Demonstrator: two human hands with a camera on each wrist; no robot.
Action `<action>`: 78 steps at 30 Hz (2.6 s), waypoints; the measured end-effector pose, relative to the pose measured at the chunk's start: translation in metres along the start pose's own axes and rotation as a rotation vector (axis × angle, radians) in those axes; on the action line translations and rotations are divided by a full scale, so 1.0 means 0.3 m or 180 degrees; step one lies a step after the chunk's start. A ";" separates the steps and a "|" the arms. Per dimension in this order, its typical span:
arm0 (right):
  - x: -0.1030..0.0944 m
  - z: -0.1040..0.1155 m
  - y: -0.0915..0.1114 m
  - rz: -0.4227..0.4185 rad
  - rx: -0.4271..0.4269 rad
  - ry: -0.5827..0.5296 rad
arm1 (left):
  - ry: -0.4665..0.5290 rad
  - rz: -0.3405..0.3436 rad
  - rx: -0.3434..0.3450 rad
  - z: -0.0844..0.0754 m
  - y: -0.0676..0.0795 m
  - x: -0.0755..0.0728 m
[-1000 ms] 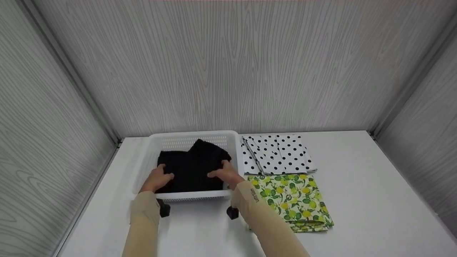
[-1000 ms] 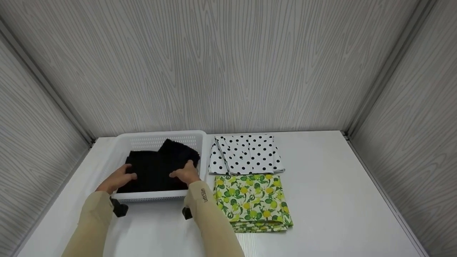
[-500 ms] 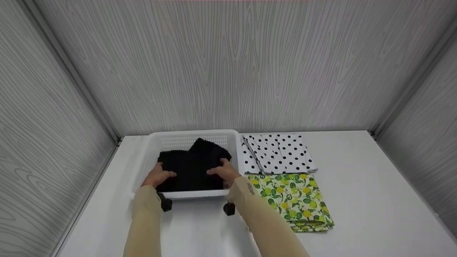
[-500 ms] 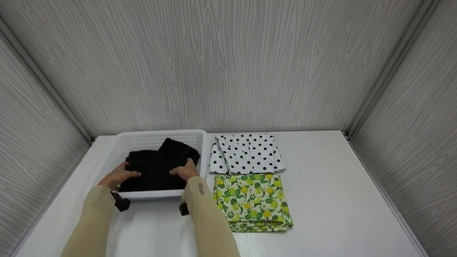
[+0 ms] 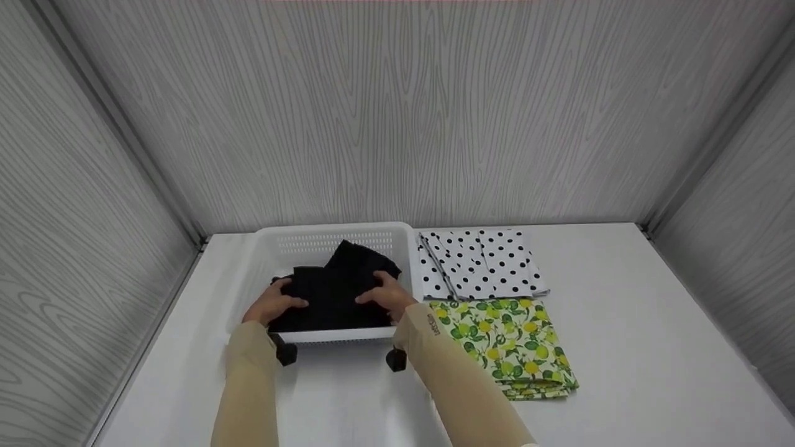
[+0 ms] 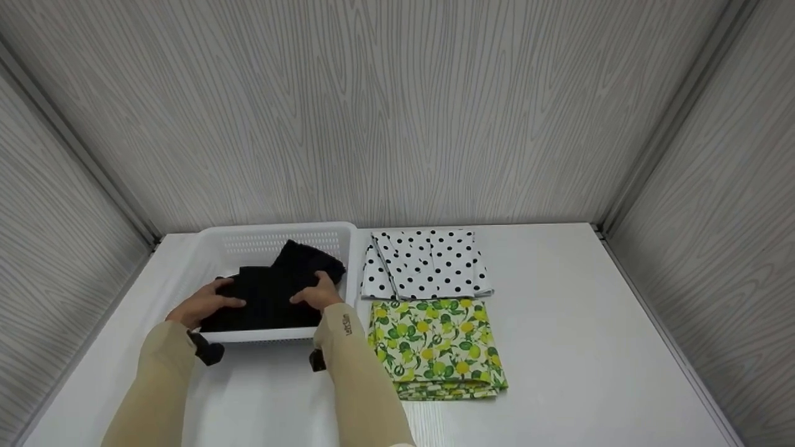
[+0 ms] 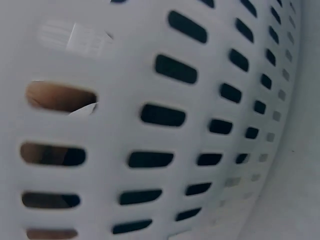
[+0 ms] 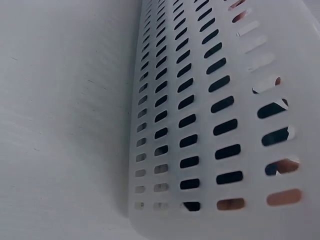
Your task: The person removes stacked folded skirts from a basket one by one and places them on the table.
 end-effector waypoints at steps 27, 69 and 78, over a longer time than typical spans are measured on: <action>0.012 0.089 0.049 0.0485 -0.0826 -0.0031 | 0.0126 -0.0236 0.0507 -0.083 0.038 -0.041; -0.395 0.264 0.194 0.0473 -0.2009 -0.0161 | 0.0958 -0.0612 0.1456 -0.420 0.182 0.063; -0.489 0.229 0.208 0.0428 -0.2138 -0.0040 | 0.1108 -0.0705 0.1409 -0.439 0.213 0.154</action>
Point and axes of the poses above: each hand's wrist, its own y-axis away from the middle knuckle, its own x-axis out of the palm, z = x × y, the point moved 8 cm from there along -y, towards the middle knuckle, and after that the axes turned 15 degrees about -z, right-handed, at the moved point
